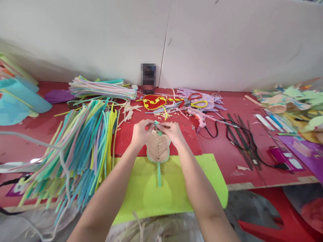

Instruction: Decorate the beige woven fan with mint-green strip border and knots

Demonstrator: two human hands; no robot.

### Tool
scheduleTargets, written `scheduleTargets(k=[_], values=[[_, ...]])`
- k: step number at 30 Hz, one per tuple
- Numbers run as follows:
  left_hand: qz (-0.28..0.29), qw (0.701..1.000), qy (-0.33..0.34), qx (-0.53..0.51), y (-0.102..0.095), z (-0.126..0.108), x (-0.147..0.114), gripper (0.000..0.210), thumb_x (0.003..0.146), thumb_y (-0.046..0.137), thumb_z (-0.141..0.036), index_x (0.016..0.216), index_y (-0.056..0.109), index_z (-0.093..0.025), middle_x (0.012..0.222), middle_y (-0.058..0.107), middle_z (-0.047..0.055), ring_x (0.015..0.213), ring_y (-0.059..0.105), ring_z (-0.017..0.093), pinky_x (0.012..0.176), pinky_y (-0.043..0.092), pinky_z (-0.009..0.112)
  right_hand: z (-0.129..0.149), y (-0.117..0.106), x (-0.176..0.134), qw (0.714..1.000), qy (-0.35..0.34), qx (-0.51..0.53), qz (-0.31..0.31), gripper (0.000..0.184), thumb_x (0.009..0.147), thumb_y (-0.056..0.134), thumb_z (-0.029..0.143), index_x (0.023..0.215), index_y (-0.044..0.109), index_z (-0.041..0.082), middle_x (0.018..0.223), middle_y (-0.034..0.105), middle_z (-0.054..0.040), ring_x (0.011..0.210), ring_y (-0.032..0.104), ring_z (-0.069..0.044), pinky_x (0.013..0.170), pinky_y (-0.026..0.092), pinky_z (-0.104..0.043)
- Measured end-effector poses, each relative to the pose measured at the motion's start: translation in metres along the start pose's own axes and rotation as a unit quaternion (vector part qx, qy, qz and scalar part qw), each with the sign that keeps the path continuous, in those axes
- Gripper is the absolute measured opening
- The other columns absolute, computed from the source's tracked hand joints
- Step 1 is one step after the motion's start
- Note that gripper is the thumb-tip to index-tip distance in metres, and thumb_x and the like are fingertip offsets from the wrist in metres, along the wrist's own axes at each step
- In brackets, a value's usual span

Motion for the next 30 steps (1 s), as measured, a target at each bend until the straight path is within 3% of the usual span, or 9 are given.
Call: scheduleTargets(k=[6,18,30], values=[[-0.007,1.000,0.008,0.000,-0.002,-0.003,0.000,0.016,0.083,0.053,-0.023,0.087,0.068,-0.021,0.082,0.070,0.003,0.077,0.064,0.016,0.073,0.048,0.028,0.003,-0.001,-0.001,1.000,-0.001,-0.015,-0.016,0.028,0.064,0.074,0.039,0.082,0.074,0.018,0.079,0.073,-0.0051,0.072,0.065,-0.017,0.070,0.049,-0.030],[-0.007,1.000,0.002,-0.019,-0.002,-0.001,0.000,0.016,0.083,0.053,-0.024,0.089,0.068,-0.020,0.084,0.070,0.004,0.079,0.064,0.016,0.077,0.049,0.029,0.013,0.000,-0.001,0.990,-0.104,-0.094,-0.003,0.025,0.074,0.066,0.043,0.082,0.073,0.020,0.080,0.073,-0.0038,0.074,0.065,-0.018,0.070,0.047,-0.029],[-0.008,1.000,0.003,-0.020,-0.001,-0.002,0.000,0.016,0.083,0.054,-0.023,0.088,0.069,-0.021,0.084,0.071,0.004,0.079,0.065,0.017,0.076,0.050,0.029,0.013,-0.001,-0.001,0.988,-0.108,-0.107,-0.014,0.026,0.073,0.066,0.045,0.079,0.072,0.021,0.078,0.072,-0.0034,0.073,0.065,-0.018,0.070,0.048,-0.030]])
Point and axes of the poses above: each hand's wrist, its own x-axis towards the middle knuckle, its own y-axis out of the palm, z = x × y, the point moved 6 cm from there along x, towards the middle knuckle
